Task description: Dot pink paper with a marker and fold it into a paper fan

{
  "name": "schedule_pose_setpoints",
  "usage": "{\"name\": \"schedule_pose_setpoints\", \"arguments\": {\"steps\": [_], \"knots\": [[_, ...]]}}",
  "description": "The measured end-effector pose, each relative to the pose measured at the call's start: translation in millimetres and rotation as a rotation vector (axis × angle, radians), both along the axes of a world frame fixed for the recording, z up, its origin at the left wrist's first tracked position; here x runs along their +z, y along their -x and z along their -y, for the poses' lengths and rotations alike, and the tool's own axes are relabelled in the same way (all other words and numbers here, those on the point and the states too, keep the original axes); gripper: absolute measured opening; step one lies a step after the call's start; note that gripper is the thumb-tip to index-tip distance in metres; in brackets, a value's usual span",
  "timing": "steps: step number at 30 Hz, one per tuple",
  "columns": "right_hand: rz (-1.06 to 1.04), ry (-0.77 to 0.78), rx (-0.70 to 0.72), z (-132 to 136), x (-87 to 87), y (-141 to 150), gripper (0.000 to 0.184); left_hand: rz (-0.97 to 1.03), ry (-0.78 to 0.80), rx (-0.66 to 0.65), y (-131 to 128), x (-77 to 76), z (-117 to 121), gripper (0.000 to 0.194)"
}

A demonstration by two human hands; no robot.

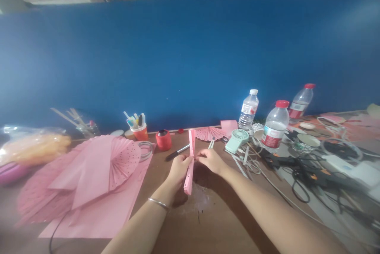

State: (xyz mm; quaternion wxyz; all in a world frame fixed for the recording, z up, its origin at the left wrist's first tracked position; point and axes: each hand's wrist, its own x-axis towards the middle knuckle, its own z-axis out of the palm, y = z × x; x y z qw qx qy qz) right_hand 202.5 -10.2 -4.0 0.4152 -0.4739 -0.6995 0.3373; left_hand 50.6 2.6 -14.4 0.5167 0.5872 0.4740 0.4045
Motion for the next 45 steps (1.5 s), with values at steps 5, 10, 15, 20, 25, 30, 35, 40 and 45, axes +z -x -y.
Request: {"name": "schedule_pose_setpoints", "arguments": {"steps": [5,10,15,20,25,30,35,40,45], "knots": [[-0.028,0.055,-0.003,-1.1,-0.2,0.4,0.02,0.005,-0.017,0.003,0.9,-5.3,-3.1,0.035],[-0.02,0.056,-0.024,-1.5,-0.8,0.9,0.019,0.02,-0.009,0.009,0.9,-8.3,-4.0,0.034],[-0.006,0.052,-0.059,-1.6,-0.8,0.8,0.023,0.057,0.011,0.014,1.3,-9.4,-3.4,0.036],[-0.092,0.092,-0.059,-3.0,-4.0,1.7,0.024,0.09,-0.002,0.022,1.9,-10.4,-3.1,0.033],[-0.228,0.166,-0.043,-6.1,-12.0,2.1,0.018,0.091,0.002,0.045,0.8,-9.0,-2.7,0.024],[-0.204,0.169,-0.024,-6.5,-15.6,0.2,0.018,0.041,-0.014,0.008,0.6,-6.8,-4.3,0.026],[-0.167,0.122,-0.044,-5.5,-13.9,0.1,0.018,-0.006,-0.056,-0.057,0.7,-7.0,-5.0,0.027],[-0.121,0.072,-0.11,-6.2,-13.6,1.4,0.02,-0.063,-0.156,0.028,-0.4,-3.4,0.1,0.027],[-0.078,0.052,-0.171,-5.9,-13.9,3.3,0.019,-0.267,-0.339,0.102,-2.4,2.9,7.9,0.019]]}}
